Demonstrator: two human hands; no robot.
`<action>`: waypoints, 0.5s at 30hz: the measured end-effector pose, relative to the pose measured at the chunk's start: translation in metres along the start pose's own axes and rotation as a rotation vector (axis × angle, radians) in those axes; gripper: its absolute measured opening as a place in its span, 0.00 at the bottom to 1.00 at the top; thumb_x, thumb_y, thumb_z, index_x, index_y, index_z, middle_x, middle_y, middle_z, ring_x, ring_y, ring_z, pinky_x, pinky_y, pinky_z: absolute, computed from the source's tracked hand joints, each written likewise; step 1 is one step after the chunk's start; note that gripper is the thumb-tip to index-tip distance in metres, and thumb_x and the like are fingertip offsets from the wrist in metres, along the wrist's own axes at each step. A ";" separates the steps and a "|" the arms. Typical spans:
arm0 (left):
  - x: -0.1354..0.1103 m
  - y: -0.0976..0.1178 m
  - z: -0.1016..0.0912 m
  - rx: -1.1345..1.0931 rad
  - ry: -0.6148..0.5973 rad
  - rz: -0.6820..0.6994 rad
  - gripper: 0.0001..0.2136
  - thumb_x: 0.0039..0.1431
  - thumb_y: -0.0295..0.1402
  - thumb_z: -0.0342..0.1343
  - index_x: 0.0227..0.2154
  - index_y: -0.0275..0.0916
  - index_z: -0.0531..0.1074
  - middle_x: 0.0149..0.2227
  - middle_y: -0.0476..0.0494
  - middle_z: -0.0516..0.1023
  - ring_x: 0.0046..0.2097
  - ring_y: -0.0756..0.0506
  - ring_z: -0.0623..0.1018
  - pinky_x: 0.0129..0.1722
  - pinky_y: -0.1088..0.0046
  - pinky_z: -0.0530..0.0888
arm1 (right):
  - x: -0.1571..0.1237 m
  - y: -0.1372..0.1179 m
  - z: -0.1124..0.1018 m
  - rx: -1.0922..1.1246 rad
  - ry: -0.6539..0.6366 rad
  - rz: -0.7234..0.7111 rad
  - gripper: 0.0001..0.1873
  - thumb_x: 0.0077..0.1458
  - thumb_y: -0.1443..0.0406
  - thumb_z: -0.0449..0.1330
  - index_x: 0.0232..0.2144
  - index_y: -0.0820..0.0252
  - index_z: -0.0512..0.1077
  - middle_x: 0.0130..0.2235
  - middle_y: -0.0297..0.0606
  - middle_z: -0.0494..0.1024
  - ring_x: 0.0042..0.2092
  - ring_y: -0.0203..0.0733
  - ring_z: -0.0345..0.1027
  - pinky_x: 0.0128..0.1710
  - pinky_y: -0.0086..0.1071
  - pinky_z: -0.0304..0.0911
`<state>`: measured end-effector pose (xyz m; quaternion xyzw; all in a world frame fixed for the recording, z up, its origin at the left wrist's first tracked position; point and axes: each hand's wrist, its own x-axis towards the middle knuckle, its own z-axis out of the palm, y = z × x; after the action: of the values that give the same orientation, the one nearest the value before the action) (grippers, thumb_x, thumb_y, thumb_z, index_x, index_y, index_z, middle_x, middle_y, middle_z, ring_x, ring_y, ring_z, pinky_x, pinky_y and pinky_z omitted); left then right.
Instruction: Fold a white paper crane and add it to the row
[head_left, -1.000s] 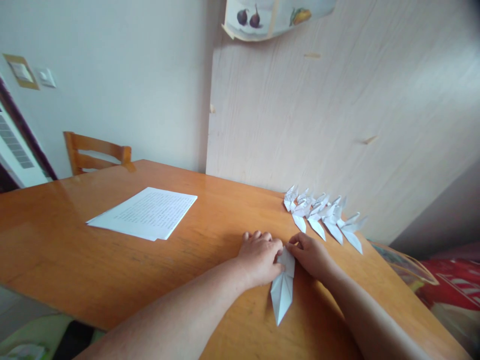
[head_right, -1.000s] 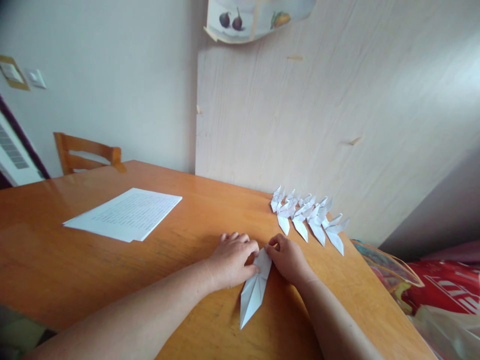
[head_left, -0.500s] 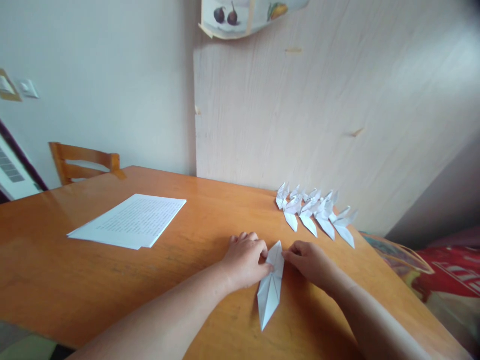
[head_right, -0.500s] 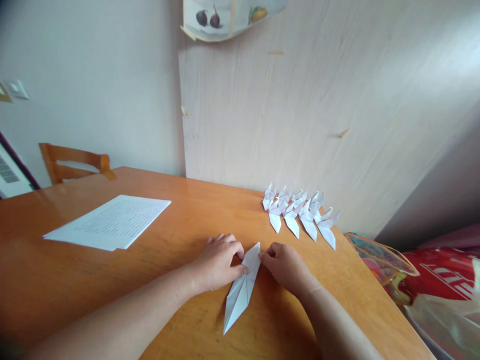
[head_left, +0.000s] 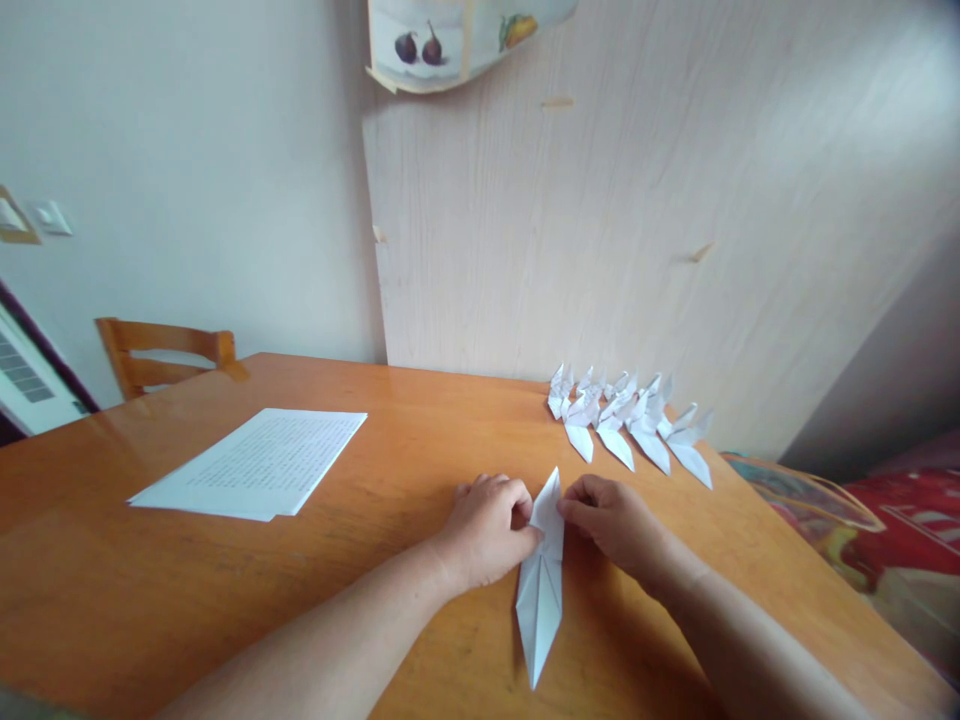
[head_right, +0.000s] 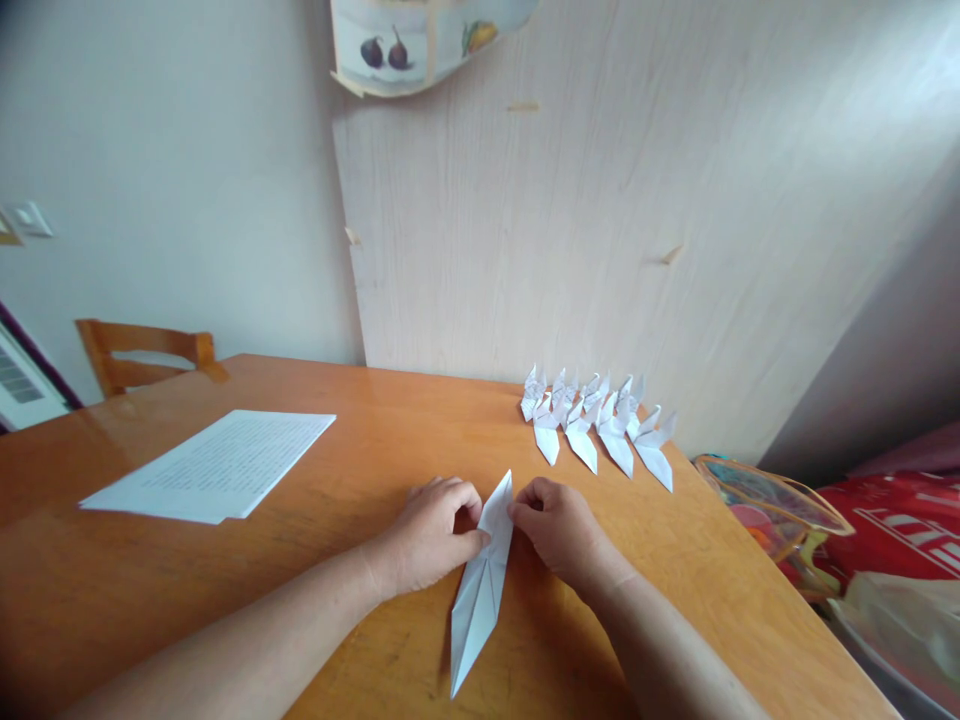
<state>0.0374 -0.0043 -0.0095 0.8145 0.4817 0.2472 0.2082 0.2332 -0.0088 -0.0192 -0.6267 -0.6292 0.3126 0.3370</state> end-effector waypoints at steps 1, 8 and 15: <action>0.000 0.000 0.001 -0.036 0.009 -0.004 0.05 0.48 0.33 0.61 0.28 0.41 0.70 0.32 0.49 0.75 0.39 0.43 0.72 0.39 0.67 0.63 | -0.001 -0.002 0.000 0.029 0.008 -0.008 0.08 0.49 0.60 0.58 0.23 0.57 0.67 0.22 0.31 0.68 0.25 0.36 0.59 0.24 0.29 0.53; 0.005 -0.008 0.004 -0.462 0.086 -0.070 0.05 0.51 0.32 0.58 0.27 0.39 0.67 0.27 0.52 0.69 0.31 0.49 0.69 0.32 0.74 0.63 | -0.008 -0.018 -0.001 0.211 -0.004 -0.037 0.09 0.52 0.58 0.58 0.27 0.56 0.68 0.24 0.33 0.70 0.28 0.37 0.62 0.26 0.30 0.56; 0.007 -0.006 0.000 -0.683 0.164 -0.115 0.09 0.50 0.34 0.60 0.26 0.38 0.65 0.28 0.52 0.67 0.32 0.50 0.68 0.33 0.75 0.65 | -0.011 -0.023 0.002 0.248 0.002 -0.031 0.13 0.53 0.54 0.59 0.29 0.57 0.67 0.27 0.35 0.72 0.28 0.37 0.63 0.26 0.30 0.55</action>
<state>0.0359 0.0044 -0.0118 0.6470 0.4314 0.4464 0.4427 0.2183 -0.0199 -0.0025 -0.5708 -0.5951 0.3821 0.4172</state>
